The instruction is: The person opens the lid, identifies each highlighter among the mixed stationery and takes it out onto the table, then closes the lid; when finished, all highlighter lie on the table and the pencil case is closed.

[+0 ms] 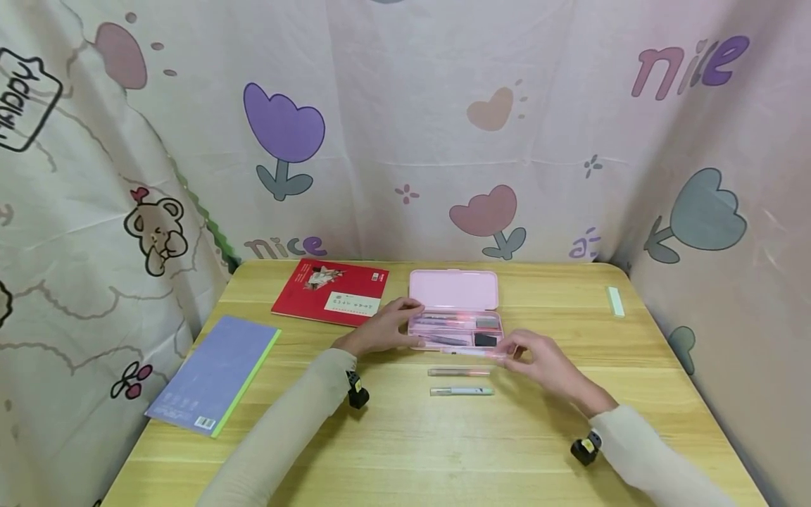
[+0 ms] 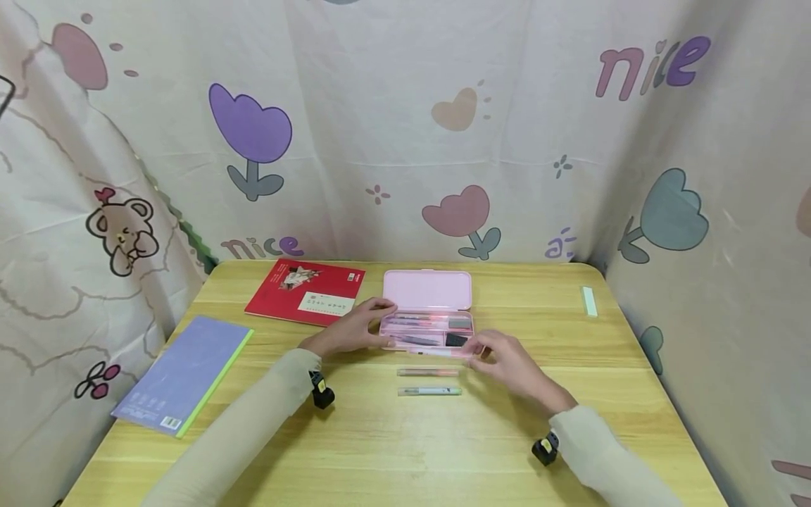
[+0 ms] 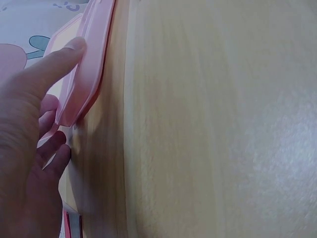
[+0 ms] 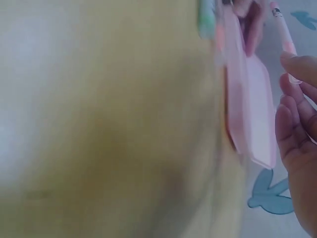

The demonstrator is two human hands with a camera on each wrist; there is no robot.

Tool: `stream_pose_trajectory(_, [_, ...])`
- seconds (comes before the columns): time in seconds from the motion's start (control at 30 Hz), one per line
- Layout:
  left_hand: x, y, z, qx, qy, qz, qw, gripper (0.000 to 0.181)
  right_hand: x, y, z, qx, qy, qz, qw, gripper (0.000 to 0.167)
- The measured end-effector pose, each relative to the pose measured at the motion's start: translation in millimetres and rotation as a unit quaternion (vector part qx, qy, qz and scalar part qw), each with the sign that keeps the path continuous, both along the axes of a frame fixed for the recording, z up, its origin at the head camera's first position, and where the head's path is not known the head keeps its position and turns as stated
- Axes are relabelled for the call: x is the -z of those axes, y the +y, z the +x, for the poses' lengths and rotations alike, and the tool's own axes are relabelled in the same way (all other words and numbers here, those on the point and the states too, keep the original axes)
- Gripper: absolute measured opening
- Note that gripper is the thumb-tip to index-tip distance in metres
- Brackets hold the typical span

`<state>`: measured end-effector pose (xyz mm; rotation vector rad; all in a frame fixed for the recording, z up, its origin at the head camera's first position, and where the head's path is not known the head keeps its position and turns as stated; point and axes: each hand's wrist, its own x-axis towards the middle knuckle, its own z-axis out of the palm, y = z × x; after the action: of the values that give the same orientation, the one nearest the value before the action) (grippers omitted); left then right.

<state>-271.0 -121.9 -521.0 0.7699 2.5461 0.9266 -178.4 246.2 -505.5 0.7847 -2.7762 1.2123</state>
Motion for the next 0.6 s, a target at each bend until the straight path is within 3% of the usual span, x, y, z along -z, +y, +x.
stream_pose_trajectory(0.27, [-1.3,-0.2,1.1,-0.001,0.002,0.001,1.0,0.085,18.8,-7.7,41.0,-0.037,-0.002,-0.024,0.999,0.025])
stream_pose_trajectory(0.43, [0.2,0.7,0.6,-0.002,0.003,-0.003,1.0,0.086,31.7,-10.6,56.4,-0.068,-0.006,-0.035,0.9971,0.02])
stream_pose_trajectory(0.6, [0.9,1.2,0.2,-0.004,0.002,-0.001,1.0,0.087,35.8,-12.7,63.0,-0.08,-0.032,-0.031,0.9958,0.014])
